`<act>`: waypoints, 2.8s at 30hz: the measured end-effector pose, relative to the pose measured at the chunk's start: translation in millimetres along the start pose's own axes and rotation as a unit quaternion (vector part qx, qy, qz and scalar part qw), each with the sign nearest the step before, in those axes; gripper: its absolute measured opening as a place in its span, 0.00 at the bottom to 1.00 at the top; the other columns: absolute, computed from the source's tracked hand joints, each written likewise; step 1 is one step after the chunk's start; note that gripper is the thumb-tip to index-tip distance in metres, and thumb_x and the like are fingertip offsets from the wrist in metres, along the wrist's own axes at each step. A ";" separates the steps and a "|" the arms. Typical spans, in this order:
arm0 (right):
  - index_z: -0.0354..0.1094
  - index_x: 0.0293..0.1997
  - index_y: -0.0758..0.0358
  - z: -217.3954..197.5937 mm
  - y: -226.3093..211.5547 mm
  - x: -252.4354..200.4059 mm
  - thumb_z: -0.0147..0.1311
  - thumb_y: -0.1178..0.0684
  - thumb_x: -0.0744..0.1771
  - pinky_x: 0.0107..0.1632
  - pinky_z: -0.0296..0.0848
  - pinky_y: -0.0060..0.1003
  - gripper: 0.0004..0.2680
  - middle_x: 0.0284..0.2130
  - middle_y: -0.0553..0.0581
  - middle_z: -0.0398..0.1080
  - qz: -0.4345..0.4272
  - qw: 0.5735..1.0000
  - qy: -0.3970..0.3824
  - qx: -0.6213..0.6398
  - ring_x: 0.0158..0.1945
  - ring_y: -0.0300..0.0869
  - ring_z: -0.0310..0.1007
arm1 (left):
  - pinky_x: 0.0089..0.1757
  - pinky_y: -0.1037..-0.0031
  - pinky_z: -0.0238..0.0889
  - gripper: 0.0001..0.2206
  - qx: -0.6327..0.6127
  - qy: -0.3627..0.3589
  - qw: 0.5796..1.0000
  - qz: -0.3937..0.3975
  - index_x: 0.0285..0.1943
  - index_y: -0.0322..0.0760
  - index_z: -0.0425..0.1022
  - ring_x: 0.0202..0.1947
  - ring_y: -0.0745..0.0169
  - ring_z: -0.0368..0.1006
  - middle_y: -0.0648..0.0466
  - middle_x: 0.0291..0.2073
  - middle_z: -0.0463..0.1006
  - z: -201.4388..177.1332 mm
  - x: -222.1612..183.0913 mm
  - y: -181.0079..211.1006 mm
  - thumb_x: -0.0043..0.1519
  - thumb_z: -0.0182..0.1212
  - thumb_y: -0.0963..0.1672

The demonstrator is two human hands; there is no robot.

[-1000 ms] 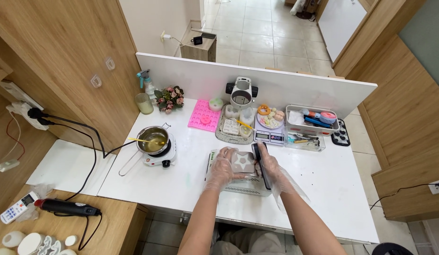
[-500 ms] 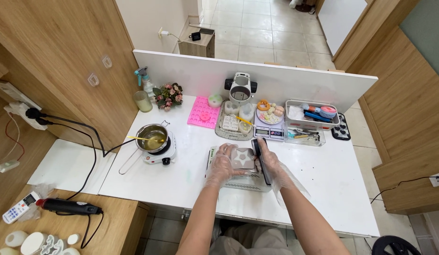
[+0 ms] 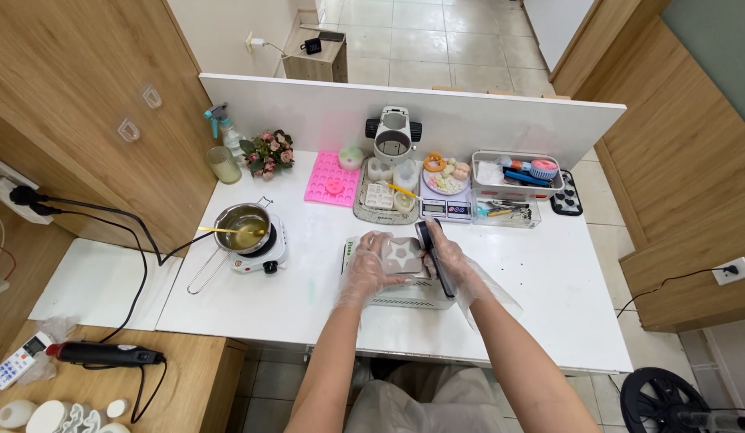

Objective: Use a handheld inkjet coder to label a product box in a production studio.

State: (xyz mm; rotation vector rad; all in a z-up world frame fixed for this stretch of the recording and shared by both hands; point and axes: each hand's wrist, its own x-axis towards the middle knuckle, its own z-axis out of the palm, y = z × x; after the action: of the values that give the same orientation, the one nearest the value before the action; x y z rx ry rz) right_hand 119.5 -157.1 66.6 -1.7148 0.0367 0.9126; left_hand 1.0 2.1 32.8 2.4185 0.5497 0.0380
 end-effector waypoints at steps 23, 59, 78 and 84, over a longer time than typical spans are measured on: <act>0.68 0.25 0.64 0.9 3.0 3.0 0.46 0.22 0.64 0.20 0.60 0.36 0.27 0.12 0.53 0.61 -0.008 1.000 -0.002 0.025 0.13 0.42 0.58 | 0.67 0.66 0.52 0.54 0.019 -0.018 1.000 0.000 0.71 0.51 0.55 0.70 0.48 0.54 0.48 0.70 0.53 -14.5 -9.3 12.0 0.34 0.84 0.55; 0.65 0.24 0.60 -12.3 -4.4 -3.0 0.44 0.22 0.65 0.18 0.59 0.35 0.26 0.12 0.50 0.61 0.002 0.997 -0.062 0.034 0.12 0.40 0.58 | 0.69 0.64 0.49 0.60 0.063 -0.005 0.998 0.030 0.76 0.49 0.44 0.73 0.45 0.48 0.49 0.72 0.49 3.3 -7.8 -12.4 0.36 0.77 0.63; 0.76 0.44 0.69 8.5 51.6 -81.5 0.59 0.52 0.63 0.36 0.71 0.32 0.11 0.30 0.53 0.75 -0.230 0.973 -0.011 0.012 0.32 0.36 0.72 | 0.62 0.52 0.60 0.49 -0.746 -0.136 0.652 -0.007 0.81 0.46 0.44 0.73 0.45 0.57 0.43 0.75 0.55 -29.1 -140.8 35.5 0.55 0.38 0.70; 0.76 0.39 0.71 -1.6 65.3 -99.4 0.59 0.54 0.63 0.36 0.73 0.32 0.09 0.28 0.54 0.76 -0.220 0.975 -0.007 -0.026 0.32 0.35 0.74 | 0.63 0.53 0.60 0.49 -0.727 -0.172 0.664 0.000 0.81 0.45 0.46 0.72 0.43 0.57 0.41 0.75 0.55 -20.5 -151.4 35.2 0.56 0.39 0.69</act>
State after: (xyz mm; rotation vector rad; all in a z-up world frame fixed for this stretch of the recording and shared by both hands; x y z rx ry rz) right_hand 20.9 -223.4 71.8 -1.6726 -0.3670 0.5978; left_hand -127.1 -70.4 86.8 0.7785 0.1488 0.0076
